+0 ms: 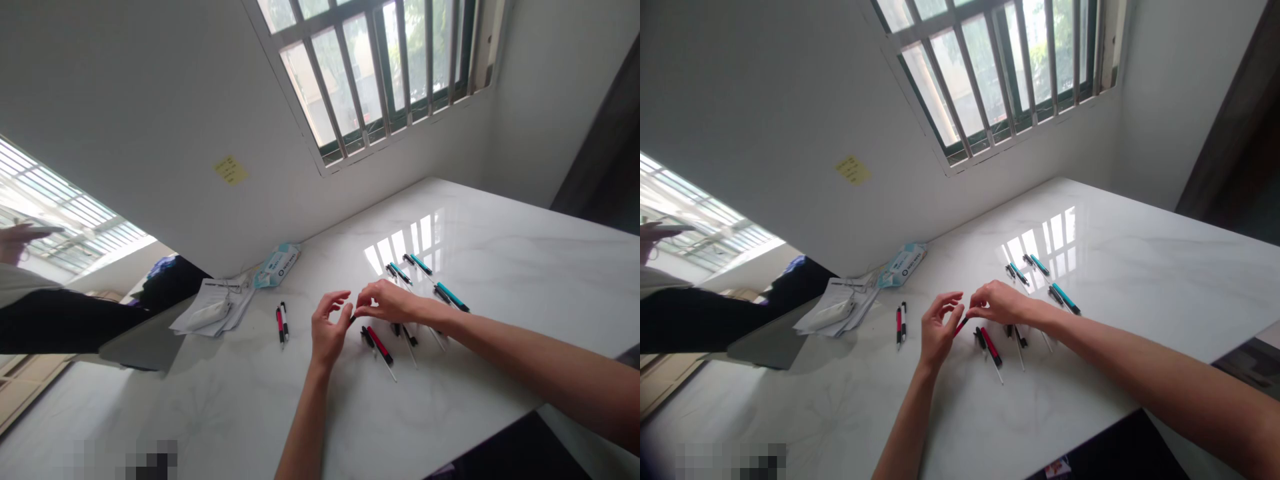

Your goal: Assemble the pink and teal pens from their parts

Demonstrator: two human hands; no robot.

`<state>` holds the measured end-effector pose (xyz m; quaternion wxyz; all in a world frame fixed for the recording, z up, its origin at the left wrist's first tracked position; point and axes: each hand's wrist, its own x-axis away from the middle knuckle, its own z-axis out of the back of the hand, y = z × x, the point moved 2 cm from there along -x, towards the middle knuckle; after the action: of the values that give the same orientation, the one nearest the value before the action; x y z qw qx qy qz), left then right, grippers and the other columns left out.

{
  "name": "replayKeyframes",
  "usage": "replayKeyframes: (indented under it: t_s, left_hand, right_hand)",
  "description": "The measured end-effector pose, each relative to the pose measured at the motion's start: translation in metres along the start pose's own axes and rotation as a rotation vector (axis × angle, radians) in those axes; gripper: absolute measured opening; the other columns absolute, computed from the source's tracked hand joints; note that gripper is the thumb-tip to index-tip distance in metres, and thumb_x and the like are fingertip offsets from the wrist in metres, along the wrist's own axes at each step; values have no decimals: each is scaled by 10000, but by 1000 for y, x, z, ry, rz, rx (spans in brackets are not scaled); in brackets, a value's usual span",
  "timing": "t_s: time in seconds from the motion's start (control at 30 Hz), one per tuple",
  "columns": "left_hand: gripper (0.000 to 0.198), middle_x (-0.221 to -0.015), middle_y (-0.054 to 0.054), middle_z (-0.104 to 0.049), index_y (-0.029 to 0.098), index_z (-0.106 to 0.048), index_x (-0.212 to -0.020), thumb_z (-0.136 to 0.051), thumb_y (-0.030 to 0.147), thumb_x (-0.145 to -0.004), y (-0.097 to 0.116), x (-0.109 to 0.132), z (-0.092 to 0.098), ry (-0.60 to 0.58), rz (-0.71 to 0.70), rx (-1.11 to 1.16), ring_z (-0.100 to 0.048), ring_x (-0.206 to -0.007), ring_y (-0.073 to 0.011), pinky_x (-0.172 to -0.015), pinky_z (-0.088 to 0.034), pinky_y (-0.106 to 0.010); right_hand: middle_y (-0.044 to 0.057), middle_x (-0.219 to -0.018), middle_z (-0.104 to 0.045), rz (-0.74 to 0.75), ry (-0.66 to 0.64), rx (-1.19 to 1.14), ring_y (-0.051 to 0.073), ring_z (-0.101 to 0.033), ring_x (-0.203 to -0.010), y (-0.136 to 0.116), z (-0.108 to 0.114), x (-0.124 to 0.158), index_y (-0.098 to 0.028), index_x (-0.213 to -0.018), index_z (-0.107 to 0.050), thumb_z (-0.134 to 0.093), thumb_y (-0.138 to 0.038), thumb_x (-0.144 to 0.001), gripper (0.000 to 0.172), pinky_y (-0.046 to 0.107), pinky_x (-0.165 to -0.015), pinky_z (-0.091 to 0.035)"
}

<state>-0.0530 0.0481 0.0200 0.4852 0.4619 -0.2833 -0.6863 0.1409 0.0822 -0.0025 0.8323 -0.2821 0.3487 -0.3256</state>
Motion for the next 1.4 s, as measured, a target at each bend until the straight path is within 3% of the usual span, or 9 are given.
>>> replayKeyframes:
  t_s: [0.23,0.33,0.47,0.67,0.8,0.97,1.13,1.27,1.4]
  left_hand:
    - [227,-915,-50,-719,187,-747,-968,-668,384,-889,-6,-7,21,412,90,209,-639,-820,-144,-755,-511,-247]
    - [270,-938,-56,-696,184,-732,-1007,-629,404,-887,-7,-5,15,353,156,406,-621,-783,-125,-723,-500,-233]
    - [285,-947,-57,-694,188,-724,-998,-609,423,-885,-8,-3,4,294,185,399,-621,-779,-128,-728,-499,-240]
    - [218,-799,-7,-635,184,-718,-931,-648,380,-867,-20,-6,12,504,133,106,-531,-675,-111,-622,-429,-210]
    - [257,-731,14,-594,195,-724,-1039,-631,395,-908,-15,-5,5,268,80,82,-529,-625,-112,-594,-430,-216]
    - [299,-843,-7,-668,218,-725,-1140,-631,423,-943,-1,4,-18,55,39,56,-614,-676,-121,-677,-511,-240]
    - [281,-931,-33,-719,213,-700,-1087,-627,451,-957,-7,5,-24,78,57,64,-694,-740,-144,-729,-551,-268]
    - [302,-953,-47,-742,207,-702,-1066,-655,476,-938,-13,2,-20,87,83,67,-717,-771,-163,-747,-557,-276]
    - [259,-873,-43,-745,212,-730,-1018,-655,440,-921,-17,-3,-5,79,122,-139,-697,-706,-174,-687,-515,-276]
  right_hand:
    - [40,-813,-761,-153,171,-115,146,-607,-699,2,22,0,-202,-913,-822,-683,-500,-960,333,269,-687,-441]
    - [40,-810,-764,-155,109,-175,144,-603,-698,-2,15,1,-193,-918,-823,-682,-512,-950,350,260,-677,-445]
    - [42,-776,-760,-177,84,-139,142,-593,-661,-5,13,4,-188,-906,-826,-659,-567,-946,417,261,-623,-412]
    - [51,-760,-761,-288,379,-77,141,-572,-623,8,39,4,-178,-837,-821,-631,-638,-935,507,283,-618,-402]
    - [58,-693,-742,-345,438,-70,143,-551,-566,11,41,4,-163,-822,-823,-577,-643,-960,557,294,-571,-375]
    - [63,-874,-815,-260,331,-199,187,-701,-740,4,21,2,-185,-943,-843,-635,-526,-955,400,291,-709,-507]
    - [61,-1017,-830,-236,233,-335,206,-762,-902,-2,-2,2,-204,-1151,-818,-656,-382,-948,314,291,-822,-561]
    - [54,-1109,-817,-142,131,-351,202,-746,-961,-6,-12,3,-217,-1184,-804,-640,-404,-971,328,291,-847,-557]
    - [70,-1123,-805,-104,30,-226,204,-724,-972,-9,-11,5,-217,-1281,-754,-657,-381,-970,365,311,-841,-545]
